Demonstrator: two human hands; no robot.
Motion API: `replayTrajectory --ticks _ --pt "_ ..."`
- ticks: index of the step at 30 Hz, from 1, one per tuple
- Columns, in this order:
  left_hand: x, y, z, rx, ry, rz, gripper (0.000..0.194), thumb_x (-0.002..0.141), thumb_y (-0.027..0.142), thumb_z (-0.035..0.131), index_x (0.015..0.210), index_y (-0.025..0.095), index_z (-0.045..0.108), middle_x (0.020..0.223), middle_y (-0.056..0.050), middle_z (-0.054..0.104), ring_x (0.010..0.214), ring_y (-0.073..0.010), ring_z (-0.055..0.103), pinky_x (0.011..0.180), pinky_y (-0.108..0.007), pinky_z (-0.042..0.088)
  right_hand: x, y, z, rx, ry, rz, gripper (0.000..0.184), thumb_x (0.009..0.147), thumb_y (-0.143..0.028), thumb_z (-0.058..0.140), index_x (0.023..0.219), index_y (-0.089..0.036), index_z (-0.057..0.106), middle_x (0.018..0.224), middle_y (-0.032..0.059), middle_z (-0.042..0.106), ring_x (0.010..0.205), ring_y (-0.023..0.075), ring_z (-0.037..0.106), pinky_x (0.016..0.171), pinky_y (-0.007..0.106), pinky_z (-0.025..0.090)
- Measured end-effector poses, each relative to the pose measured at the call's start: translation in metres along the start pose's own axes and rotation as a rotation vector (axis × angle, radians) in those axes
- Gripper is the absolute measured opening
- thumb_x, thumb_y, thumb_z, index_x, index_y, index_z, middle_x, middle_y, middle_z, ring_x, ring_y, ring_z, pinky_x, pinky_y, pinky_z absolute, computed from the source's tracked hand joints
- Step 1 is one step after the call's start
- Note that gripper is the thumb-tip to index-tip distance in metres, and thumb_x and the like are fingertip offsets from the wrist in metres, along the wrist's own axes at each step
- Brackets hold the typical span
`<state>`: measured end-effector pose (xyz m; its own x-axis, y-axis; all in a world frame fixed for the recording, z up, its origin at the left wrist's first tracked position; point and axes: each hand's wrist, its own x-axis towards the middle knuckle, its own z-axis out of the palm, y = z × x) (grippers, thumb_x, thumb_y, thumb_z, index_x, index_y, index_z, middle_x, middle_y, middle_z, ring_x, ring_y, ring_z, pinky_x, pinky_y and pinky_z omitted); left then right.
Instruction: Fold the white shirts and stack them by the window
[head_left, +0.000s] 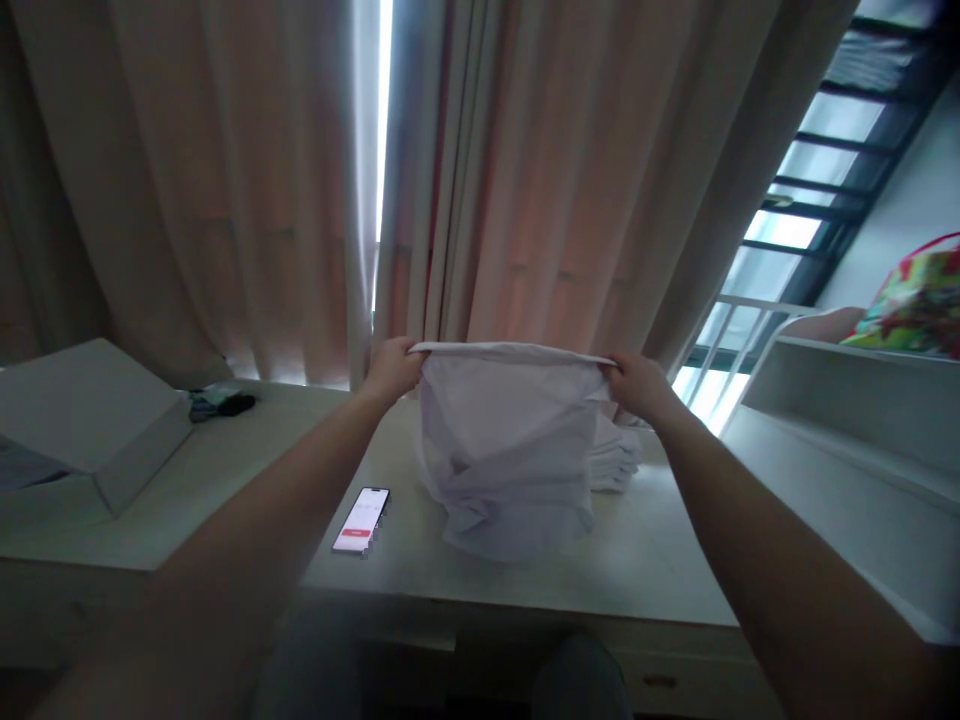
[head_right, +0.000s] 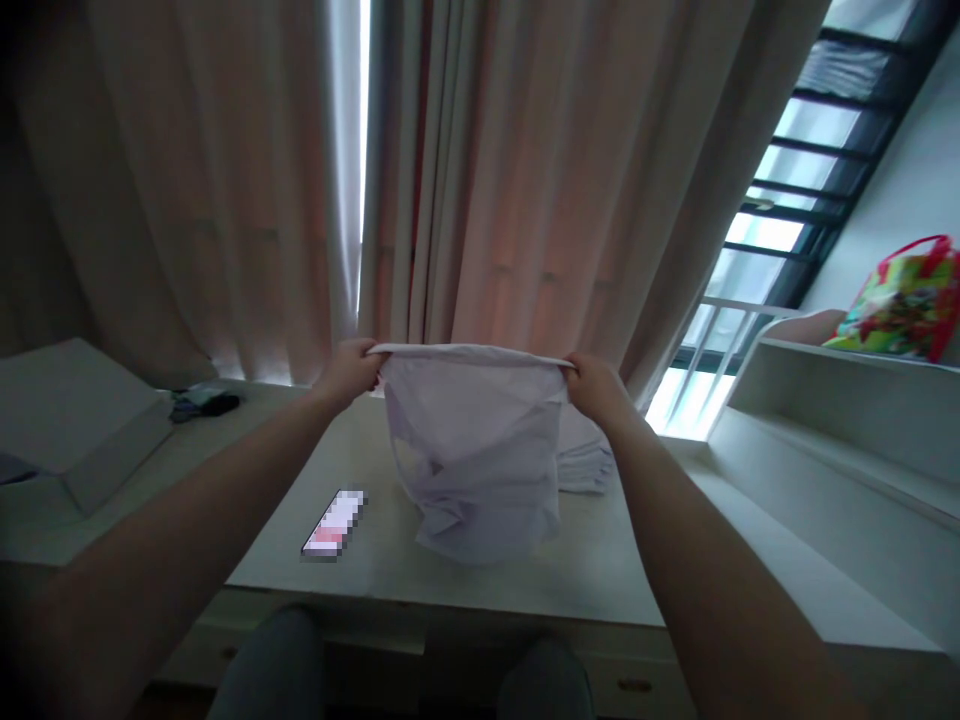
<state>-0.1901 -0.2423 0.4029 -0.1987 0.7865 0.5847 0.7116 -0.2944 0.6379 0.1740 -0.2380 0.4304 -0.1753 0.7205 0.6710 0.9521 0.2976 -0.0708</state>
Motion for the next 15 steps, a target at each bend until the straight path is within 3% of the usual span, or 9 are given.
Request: replayTrajectory --ticks 4,9,12,15 --pt "0.009 0.045 -0.034 -0.357 0.084 -0.041 0.022 0.069 0.037 0.056 0.08 0.018 0.055 0.047 0.004 0.047 0.037 -0.0089 0.045 0.037 -0.019 0.035 0.015 -0.013 -0.059 0.02 0.139 -0.003 0.023 0.079 -0.027 0.042 0.081 -0.018 0.063 0.077 0.0079 0.064 0.072 0.0204 0.056 0.06 0.027 0.037" --pt "0.021 0.09 -0.074 -0.687 0.074 -0.056 0.019 0.067 0.028 0.058 0.082 0.019 0.052 0.049 0.006 0.046 0.035 -0.006 0.042 0.036 -0.017 0.034 0.027 -0.025 -0.115 0.073 0.263 0.045 0.026 0.078 -0.038 0.046 0.074 -0.019 0.063 0.067 0.0048 0.061 0.064 0.0188 0.055 0.054 0.027 0.035" --pt "0.029 0.108 -0.092 -0.79 0.046 -0.082 0.017 0.064 0.021 0.059 0.08 0.019 0.053 0.048 0.006 0.045 0.034 -0.0052 0.04 0.036 -0.017 0.035 0.03 -0.027 -0.137 0.109 0.291 0.074 0.03 0.076 -0.043 0.047 0.071 -0.019 0.064 0.065 0.0042 0.061 0.062 0.0182 0.055 0.053 0.027 0.036" --pt "0.033 0.112 -0.101 -0.844 0.008 -0.119 0.018 0.062 0.017 0.061 0.079 0.017 0.055 0.053 0.004 0.05 0.04 -0.0068 0.047 0.042 -0.021 0.043 0.032 -0.023 -0.144 0.142 0.277 0.098 0.032 0.076 -0.047 0.048 0.072 -0.02 0.065 0.066 0.0041 0.062 0.061 0.0181 0.056 0.053 0.027 0.036"
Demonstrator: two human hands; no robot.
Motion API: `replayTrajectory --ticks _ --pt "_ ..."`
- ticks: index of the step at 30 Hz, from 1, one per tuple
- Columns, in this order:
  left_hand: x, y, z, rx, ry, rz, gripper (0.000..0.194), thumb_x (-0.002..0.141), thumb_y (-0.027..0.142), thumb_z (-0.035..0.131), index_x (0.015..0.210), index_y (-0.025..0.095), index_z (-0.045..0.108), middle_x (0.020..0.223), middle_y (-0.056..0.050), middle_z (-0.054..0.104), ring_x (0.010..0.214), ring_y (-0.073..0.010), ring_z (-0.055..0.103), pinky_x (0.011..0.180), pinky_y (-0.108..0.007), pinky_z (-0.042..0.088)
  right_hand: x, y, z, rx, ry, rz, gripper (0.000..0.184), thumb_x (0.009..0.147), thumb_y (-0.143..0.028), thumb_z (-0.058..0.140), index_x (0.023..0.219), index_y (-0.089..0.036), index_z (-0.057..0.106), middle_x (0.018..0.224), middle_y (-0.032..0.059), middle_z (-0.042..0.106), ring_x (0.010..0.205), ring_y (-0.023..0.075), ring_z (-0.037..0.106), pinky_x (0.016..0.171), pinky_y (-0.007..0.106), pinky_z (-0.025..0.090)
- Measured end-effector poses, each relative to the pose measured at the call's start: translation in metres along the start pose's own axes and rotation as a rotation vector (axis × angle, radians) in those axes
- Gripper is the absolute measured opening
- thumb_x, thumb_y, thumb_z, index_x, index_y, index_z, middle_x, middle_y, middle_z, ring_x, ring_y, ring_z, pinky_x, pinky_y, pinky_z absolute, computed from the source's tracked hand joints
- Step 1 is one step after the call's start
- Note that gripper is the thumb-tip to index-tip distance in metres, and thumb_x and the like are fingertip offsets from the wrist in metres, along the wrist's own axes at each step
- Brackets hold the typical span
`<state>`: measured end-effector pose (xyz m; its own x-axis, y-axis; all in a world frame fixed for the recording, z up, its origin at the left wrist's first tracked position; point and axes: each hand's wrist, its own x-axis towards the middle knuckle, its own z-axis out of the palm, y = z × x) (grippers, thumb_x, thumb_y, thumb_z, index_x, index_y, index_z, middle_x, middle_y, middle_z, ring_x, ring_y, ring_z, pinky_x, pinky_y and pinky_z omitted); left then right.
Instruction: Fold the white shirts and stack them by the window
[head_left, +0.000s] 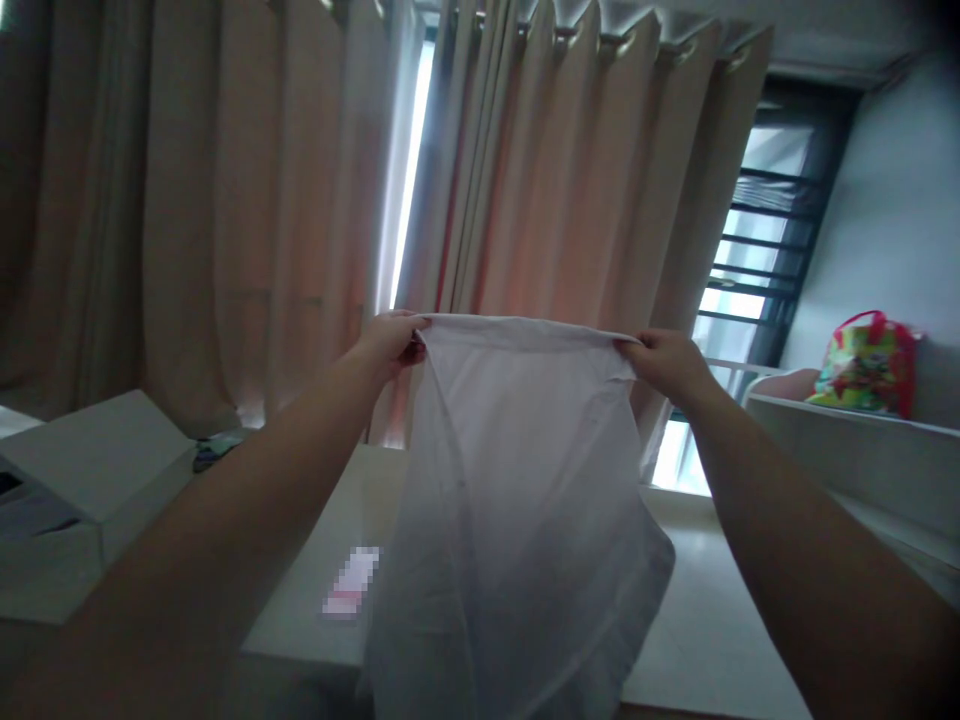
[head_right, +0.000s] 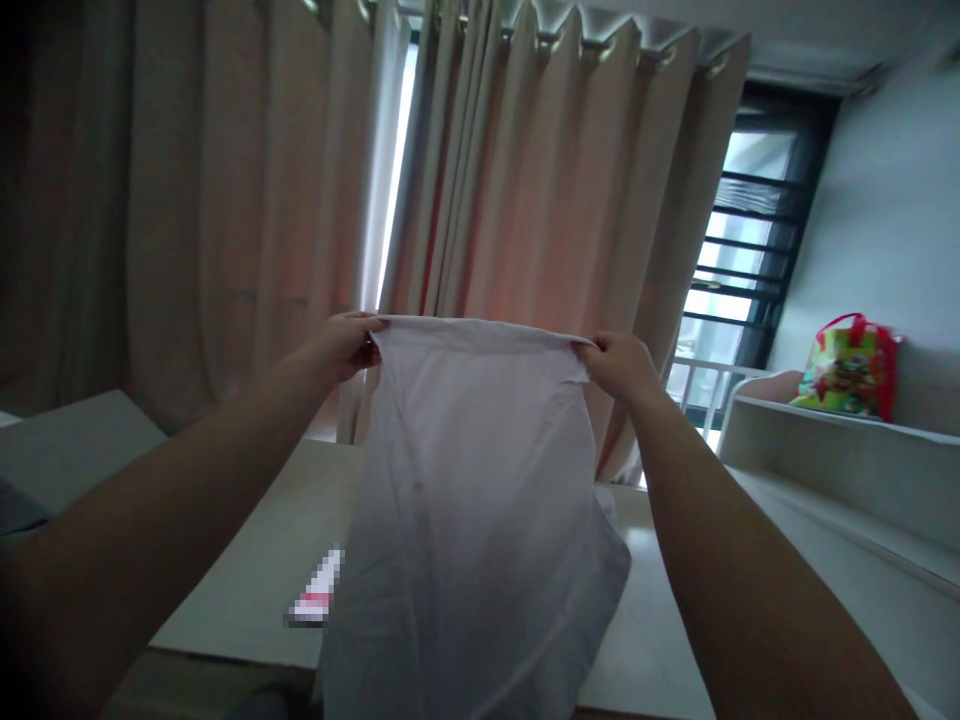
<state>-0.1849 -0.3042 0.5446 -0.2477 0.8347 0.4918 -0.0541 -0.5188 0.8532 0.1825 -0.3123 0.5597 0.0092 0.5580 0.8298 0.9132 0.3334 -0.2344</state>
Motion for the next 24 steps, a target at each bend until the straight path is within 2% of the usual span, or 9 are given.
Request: replayTrajectory --ticks 3,6,11,17,21,24 --pt "0.003 -0.007 -0.006 0.026 -0.042 -0.045 0.021 0.062 0.02 0.064 0.081 0.016 0.056 0.065 -0.001 0.058 0.053 -0.0114 0.056 0.053 -0.027 0.049 -0.001 0.007 0.006 0.006 -0.027 0.031 0.033 0.075 -0.048 0.049 0.072 -0.02 0.065 0.066 0.0041 0.062 0.06 0.0181 0.056 0.052 0.027 0.037" --pt "0.007 -0.027 -0.012 0.173 -0.068 -0.051 0.024 0.066 0.028 0.062 0.086 0.016 0.057 0.073 -0.003 0.061 0.061 -0.0129 0.059 0.058 -0.029 0.05 -0.005 0.016 0.024 0.003 -0.097 0.026 0.034 0.076 -0.048 0.048 0.071 -0.02 0.066 0.065 0.0047 0.062 0.06 0.0183 0.057 0.052 0.027 0.038" --pt "0.025 -0.071 -0.016 0.505 -0.102 0.013 0.027 0.074 0.038 0.053 0.09 0.017 0.057 0.074 -0.004 0.061 0.059 -0.0112 0.057 0.053 -0.023 0.044 -0.004 0.036 0.068 -0.055 -0.227 -0.011 0.037 0.077 -0.048 0.046 0.066 -0.019 0.066 0.061 0.0061 0.062 0.058 0.0186 0.057 0.05 0.026 0.036" --pt "0.054 -0.124 -0.016 0.767 -0.116 0.083 0.027 0.075 0.04 0.048 0.077 0.016 0.059 0.07 -0.003 0.06 0.061 -0.0126 0.055 0.049 -0.021 0.038 0.003 0.064 0.124 -0.08 -0.392 -0.028 0.037 0.08 -0.044 0.042 0.068 -0.018 0.065 0.061 0.0043 0.061 0.061 0.0183 0.057 0.052 0.025 0.037" --pt "0.058 -0.162 -0.017 0.76 -0.102 -0.038 0.025 0.074 0.039 0.049 0.075 0.015 0.059 0.063 -0.001 0.056 0.053 -0.0111 0.051 0.046 -0.021 0.035 -0.003 0.079 0.157 0.004 -0.539 -0.004 0.032 0.08 -0.041 0.042 0.073 -0.019 0.064 0.066 0.0039 0.062 0.061 0.017 0.057 0.053 0.025 0.038" --pt "0.054 -0.189 -0.018 0.701 -0.028 -0.127 0.028 0.073 0.031 0.052 0.097 0.017 0.054 0.067 0.0 0.056 0.049 -0.0092 0.048 0.045 -0.02 0.034 -0.011 0.087 0.18 0.06 -0.612 -0.05 0.028 0.081 -0.039 0.042 0.073 -0.02 0.061 0.07 0.0034 0.063 0.064 0.0167 0.056 0.055 0.024 0.039"
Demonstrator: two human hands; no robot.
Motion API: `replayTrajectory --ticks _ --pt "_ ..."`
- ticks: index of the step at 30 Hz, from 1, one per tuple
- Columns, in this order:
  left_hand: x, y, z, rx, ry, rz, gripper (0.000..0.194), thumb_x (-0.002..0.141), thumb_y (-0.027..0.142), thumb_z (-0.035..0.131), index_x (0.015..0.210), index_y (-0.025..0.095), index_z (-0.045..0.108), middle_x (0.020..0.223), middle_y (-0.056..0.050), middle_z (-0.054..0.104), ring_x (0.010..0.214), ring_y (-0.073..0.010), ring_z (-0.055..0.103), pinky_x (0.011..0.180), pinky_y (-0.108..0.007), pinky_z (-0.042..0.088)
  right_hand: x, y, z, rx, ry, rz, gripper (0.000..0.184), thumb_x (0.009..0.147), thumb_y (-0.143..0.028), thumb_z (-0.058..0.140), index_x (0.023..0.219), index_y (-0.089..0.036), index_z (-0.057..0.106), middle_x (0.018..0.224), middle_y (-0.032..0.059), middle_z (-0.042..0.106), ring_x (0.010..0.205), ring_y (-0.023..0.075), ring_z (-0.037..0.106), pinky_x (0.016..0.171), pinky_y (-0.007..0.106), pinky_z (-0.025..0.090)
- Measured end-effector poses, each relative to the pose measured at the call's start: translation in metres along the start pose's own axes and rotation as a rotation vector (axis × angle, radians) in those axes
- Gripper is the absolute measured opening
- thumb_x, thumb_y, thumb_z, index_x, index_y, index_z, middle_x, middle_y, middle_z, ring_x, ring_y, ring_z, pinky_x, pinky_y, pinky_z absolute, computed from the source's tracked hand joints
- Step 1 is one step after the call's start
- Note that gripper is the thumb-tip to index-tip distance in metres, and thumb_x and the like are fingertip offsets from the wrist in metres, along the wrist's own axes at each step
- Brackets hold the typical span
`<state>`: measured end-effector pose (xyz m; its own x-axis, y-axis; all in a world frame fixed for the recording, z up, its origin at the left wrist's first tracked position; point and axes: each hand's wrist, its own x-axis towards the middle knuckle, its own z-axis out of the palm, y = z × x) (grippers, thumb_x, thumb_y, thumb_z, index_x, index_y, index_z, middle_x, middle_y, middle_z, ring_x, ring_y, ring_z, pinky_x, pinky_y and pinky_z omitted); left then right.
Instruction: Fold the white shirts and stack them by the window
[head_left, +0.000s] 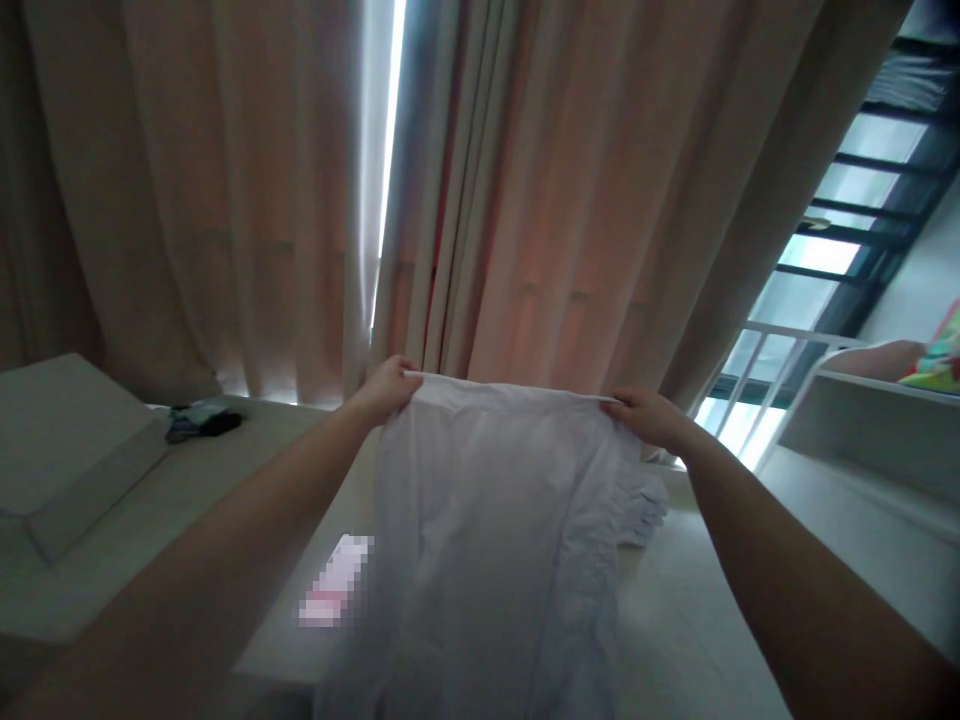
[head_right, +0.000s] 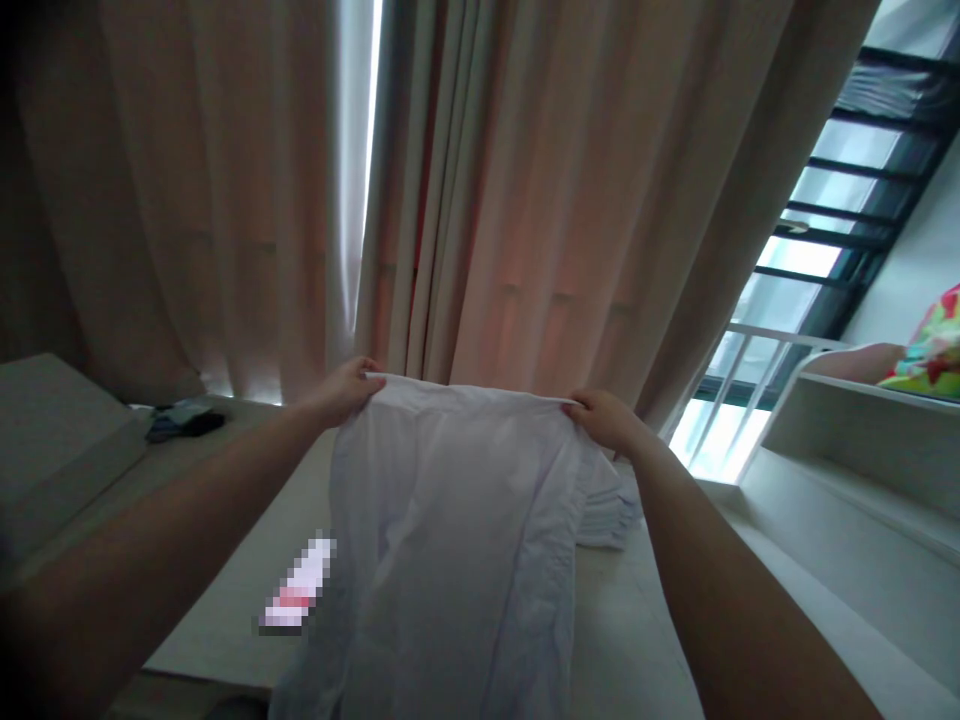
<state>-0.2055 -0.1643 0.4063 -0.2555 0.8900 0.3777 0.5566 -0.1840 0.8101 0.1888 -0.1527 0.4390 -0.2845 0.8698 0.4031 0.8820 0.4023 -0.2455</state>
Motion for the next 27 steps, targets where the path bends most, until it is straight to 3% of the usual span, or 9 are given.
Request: replayTrajectory --ticks 3,7,12,18,20,23,27 --pt "-0.002 -0.018 0.01 0.048 0.0 0.002 0.044 0.072 0.031 0.055 0.113 0.019 0.044 0.07 0.0 0.056 0.049 -0.009 0.048 0.045 -0.02 0.034 0.004 0.007 0.018 0.012 -0.042 -0.043 0.026 0.082 -0.037 0.041 0.073 -0.02 0.058 0.072 0.0035 0.063 0.066 0.0171 0.056 0.057 0.025 0.039" --pt "0.0 -0.032 0.012 0.168 -0.117 0.171 0.053 0.071 0.044 0.056 0.118 0.021 0.046 0.081 -0.002 0.06 0.062 -0.0136 0.055 0.055 -0.023 0.04 0.008 0.011 0.031 0.012 -0.053 -0.041 0.025 0.082 -0.036 0.041 0.073 -0.02 0.058 0.072 0.0038 0.062 0.068 0.0174 0.056 0.058 0.025 0.039" --pt "0.006 -0.039 0.012 0.346 -0.246 0.395 0.043 0.063 0.048 0.061 0.097 0.021 0.063 0.098 -0.005 0.062 0.092 -0.0199 0.056 0.078 -0.027 0.04 0.007 0.015 0.037 -0.01 0.019 -0.023 0.02 0.079 -0.037 0.048 0.082 -0.021 0.058 0.077 0.0034 0.062 0.07 0.0173 0.056 0.059 0.025 0.038" --pt "0.004 -0.041 0.012 0.491 -0.37 0.486 0.028 0.071 0.042 0.055 0.087 0.021 0.065 0.086 -0.004 0.065 0.083 -0.0181 0.057 0.073 -0.025 0.038 -0.006 0.016 0.036 -0.029 0.065 -0.076 0.023 0.08 -0.04 0.046 0.078 -0.022 0.06 0.073 0.0021 0.062 0.07 0.0173 0.057 0.062 0.026 0.038" --pt "0.001 -0.039 0.011 0.57 -0.346 0.501 0.025 0.075 0.041 0.051 0.08 0.021 0.065 0.081 -0.004 0.064 0.079 -0.0184 0.057 0.07 -0.025 0.037 -0.01 0.017 0.034 -0.045 0.051 -0.078 0.026 0.081 -0.042 0.044 0.077 -0.022 0.061 0.073 0.0025 0.062 0.069 0.0178 0.057 0.062 0.027 0.038" --pt "-0.001 -0.035 0.009 0.69 -0.198 0.544 0.026 0.077 0.041 0.048 0.073 0.02 0.062 0.08 -0.006 0.063 0.084 -0.0207 0.055 0.072 -0.028 0.036 -0.013 0.018 0.032 -0.078 0.042 -0.106 0.029 0.083 -0.041 0.041 0.077 -0.021 0.061 0.076 0.0045 0.063 0.072 0.0187 0.057 0.065 0.027 0.038" --pt "-0.002 -0.027 0.006 0.678 -0.119 0.502 0.025 0.078 0.04 0.047 0.074 0.02 0.06 0.08 -0.006 0.063 0.083 -0.02 0.055 0.07 -0.027 0.036 -0.014 0.017 0.03 -0.12 0.046 -0.153 0.029 0.085 -0.036 0.037 0.078 -0.02 0.06 0.076 0.0054 0.062 0.072 0.0186 0.056 0.065 0.027 0.038"
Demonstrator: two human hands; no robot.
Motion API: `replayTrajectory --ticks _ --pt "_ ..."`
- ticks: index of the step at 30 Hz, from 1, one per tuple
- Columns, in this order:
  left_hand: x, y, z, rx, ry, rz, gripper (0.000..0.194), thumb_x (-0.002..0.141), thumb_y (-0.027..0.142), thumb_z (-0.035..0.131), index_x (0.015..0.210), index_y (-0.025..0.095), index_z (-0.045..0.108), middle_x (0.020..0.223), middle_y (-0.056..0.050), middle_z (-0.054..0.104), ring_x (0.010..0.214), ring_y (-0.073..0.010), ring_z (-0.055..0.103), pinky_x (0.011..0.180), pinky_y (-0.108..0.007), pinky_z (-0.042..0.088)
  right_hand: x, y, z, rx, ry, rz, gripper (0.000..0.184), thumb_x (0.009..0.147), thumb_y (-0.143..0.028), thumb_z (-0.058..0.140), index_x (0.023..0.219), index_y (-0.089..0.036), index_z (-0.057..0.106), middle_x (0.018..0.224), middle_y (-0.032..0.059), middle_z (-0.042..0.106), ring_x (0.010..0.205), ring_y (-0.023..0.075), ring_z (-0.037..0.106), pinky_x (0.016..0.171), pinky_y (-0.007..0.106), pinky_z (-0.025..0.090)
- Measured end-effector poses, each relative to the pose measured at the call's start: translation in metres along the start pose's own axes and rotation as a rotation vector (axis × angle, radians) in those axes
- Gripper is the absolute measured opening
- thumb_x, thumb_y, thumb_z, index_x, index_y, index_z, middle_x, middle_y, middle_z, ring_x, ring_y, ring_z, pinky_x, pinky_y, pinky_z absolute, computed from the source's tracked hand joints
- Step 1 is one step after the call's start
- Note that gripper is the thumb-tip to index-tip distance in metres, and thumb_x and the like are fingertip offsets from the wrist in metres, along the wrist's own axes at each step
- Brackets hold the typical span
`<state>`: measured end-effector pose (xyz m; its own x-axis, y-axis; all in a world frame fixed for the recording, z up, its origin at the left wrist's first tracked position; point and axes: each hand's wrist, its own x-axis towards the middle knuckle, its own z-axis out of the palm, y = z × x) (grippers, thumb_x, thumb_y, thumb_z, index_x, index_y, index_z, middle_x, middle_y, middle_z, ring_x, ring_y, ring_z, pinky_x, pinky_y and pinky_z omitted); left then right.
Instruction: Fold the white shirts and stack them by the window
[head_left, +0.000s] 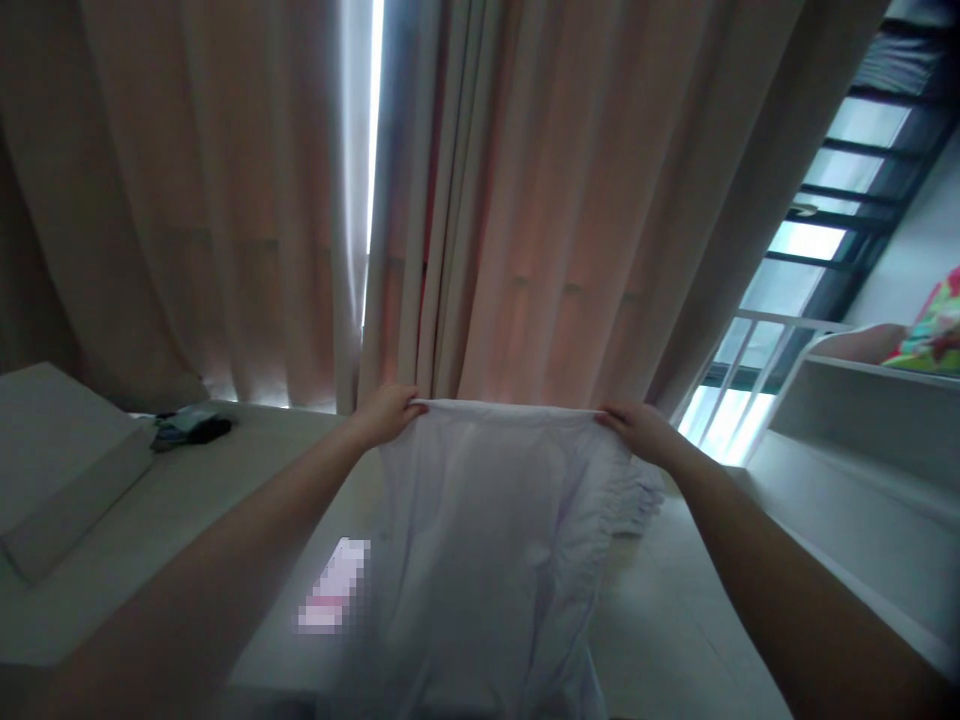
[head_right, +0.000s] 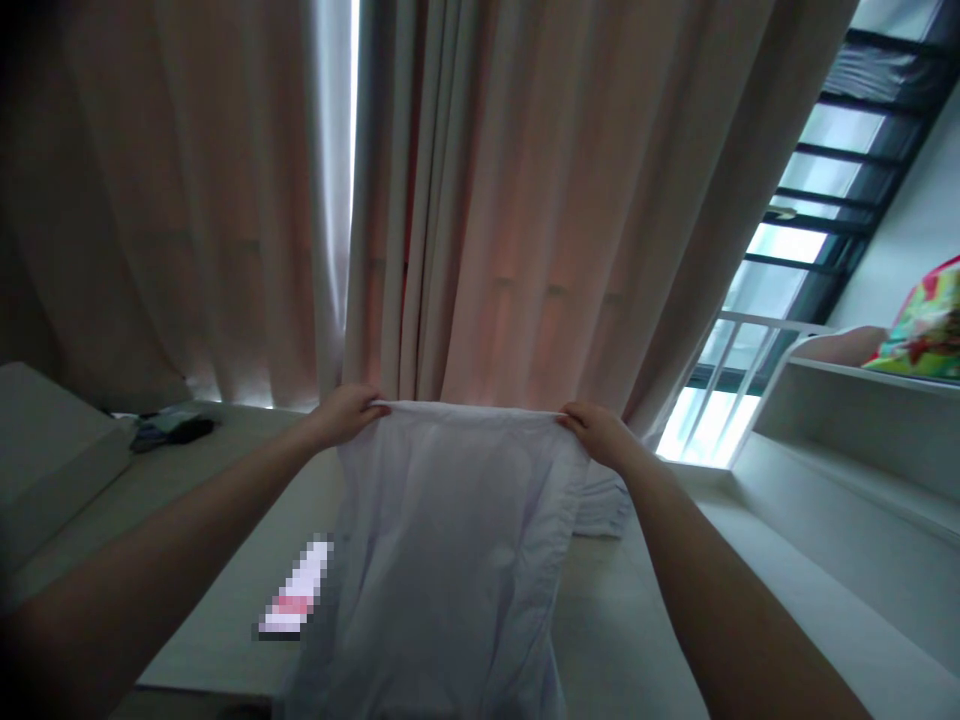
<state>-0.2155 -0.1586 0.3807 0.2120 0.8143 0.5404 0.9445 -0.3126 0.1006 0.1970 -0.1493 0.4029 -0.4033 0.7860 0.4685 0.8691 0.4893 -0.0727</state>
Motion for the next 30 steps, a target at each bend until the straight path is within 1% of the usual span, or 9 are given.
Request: replayTrajectory --ticks 4,8,11,14,17,19,21,26,30 --pt "-0.001 0.005 -0.008 -0.035 -0.028 -0.072 0.024 0.079 0.039 0.044 0.078 0.02 0.058 0.075 -0.004 0.062 0.075 -0.0182 0.056 0.062 -0.025 0.035 0.0 -0.002 0.0 -0.015 -0.005 0.05 0.026 0.085 -0.033 0.036 0.082 -0.02 0.059 0.075 0.0053 0.062 0.07 0.018 0.056 0.062 0.026 0.037" --pt "-0.004 0.006 -0.014 0.041 -0.026 -0.073 0.024 0.08 0.038 0.043 0.083 0.019 0.057 0.079 -0.006 0.063 0.075 -0.0195 0.057 0.06 -0.025 0.034 0.001 -0.005 0.0 -0.042 -0.065 0.076 0.025 0.085 -0.032 0.037 0.079 -0.02 0.059 0.076 0.0057 0.063 0.071 0.0178 0.056 0.061 0.025 0.037" --pt "-0.003 0.001 -0.02 0.061 -0.046 -0.069 0.025 0.08 0.038 0.042 0.087 0.019 0.057 0.082 -0.007 0.063 0.075 -0.0197 0.057 0.06 -0.025 0.034 0.002 -0.007 -0.005 -0.086 -0.066 0.067 0.027 0.085 -0.034 0.037 0.076 -0.02 0.059 0.075 0.0059 0.063 0.07 0.0176 0.056 0.061 0.025 0.037" --pt "0.0 -0.008 -0.028 0.013 -0.084 -0.06 0.023 0.078 0.037 0.044 0.083 0.019 0.058 0.079 -0.006 0.062 0.071 -0.0181 0.056 0.059 -0.025 0.035 0.002 -0.007 -0.013 -0.118 -0.05 0.096 0.03 0.085 -0.037 0.038 0.072 -0.02 0.059 0.071 0.0056 0.062 0.067 0.0171 0.056 0.058 0.025 0.036" --pt "0.001 -0.016 -0.029 -0.063 -0.121 -0.101 0.025 0.075 0.04 0.047 0.073 0.018 0.059 0.071 -0.004 0.061 0.064 -0.0162 0.055 0.055 -0.024 0.034 0.003 -0.004 -0.012 -0.044 -0.146 0.17 0.033 0.084 -0.042 0.038 0.071 -0.02 0.06 0.066 0.0046 0.062 0.058 0.0157 0.055 0.051 0.024 0.036" --pt "0.0 -0.021 -0.022 -0.088 -0.148 -0.135 0.027 0.073 0.043 0.049 0.068 0.018 0.059 0.066 -0.003 0.06 0.06 -0.0149 0.054 0.053 -0.023 0.033 0.004 0.0 -0.004 0.021 -0.237 0.222 0.035 0.082 -0.044 0.04 0.069 -0.02 0.06 0.063 0.0044 0.062 0.054 0.015 0.054 0.048 0.024 0.035" --pt "-0.001 -0.025 -0.008 -0.078 -0.177 -0.161 0.028 0.071 0.044 0.05 0.063 0.018 0.058 0.061 -0.002 0.058 0.057 -0.0138 0.053 0.05 -0.022 0.032 0.006 0.003 0.007 0.041 -0.284 0.254 0.035 0.08 -0.046 0.042 0.066 -0.019 0.06 0.062 0.0047 0.061 0.053 0.0151 0.054 0.047 0.025 0.035" --pt "-0.001 -0.032 0.032 -0.138 -0.297 -0.314 0.032 0.076 0.045 0.045 0.067 0.017 0.056 0.05 0.0 0.051 0.043 -0.0106 0.049 0.044 -0.02 0.031 0.018 0.014 0.043 0.045 -0.251 0.221 0.035 0.081 -0.042 0.042 0.063 -0.017 0.058 0.062 0.0049 0.058 0.056 0.0142 0.053 0.049 0.024 0.035" --pt "0.008 -0.038 0.057 -0.385 -0.34 -0.484 0.024 0.079 0.036 0.042 0.077 0.015 0.053 0.049 0.003 0.046 0.039 -0.0081 0.046 0.04 -0.018 0.031 0.031 0.028 0.073 0.216 -0.228 0.251 0.032 0.082 -0.041 0.039 0.073 -0.016 0.057 0.059 0.0018 0.053 0.051 0.0111 0.048 0.045 0.021 0.034"
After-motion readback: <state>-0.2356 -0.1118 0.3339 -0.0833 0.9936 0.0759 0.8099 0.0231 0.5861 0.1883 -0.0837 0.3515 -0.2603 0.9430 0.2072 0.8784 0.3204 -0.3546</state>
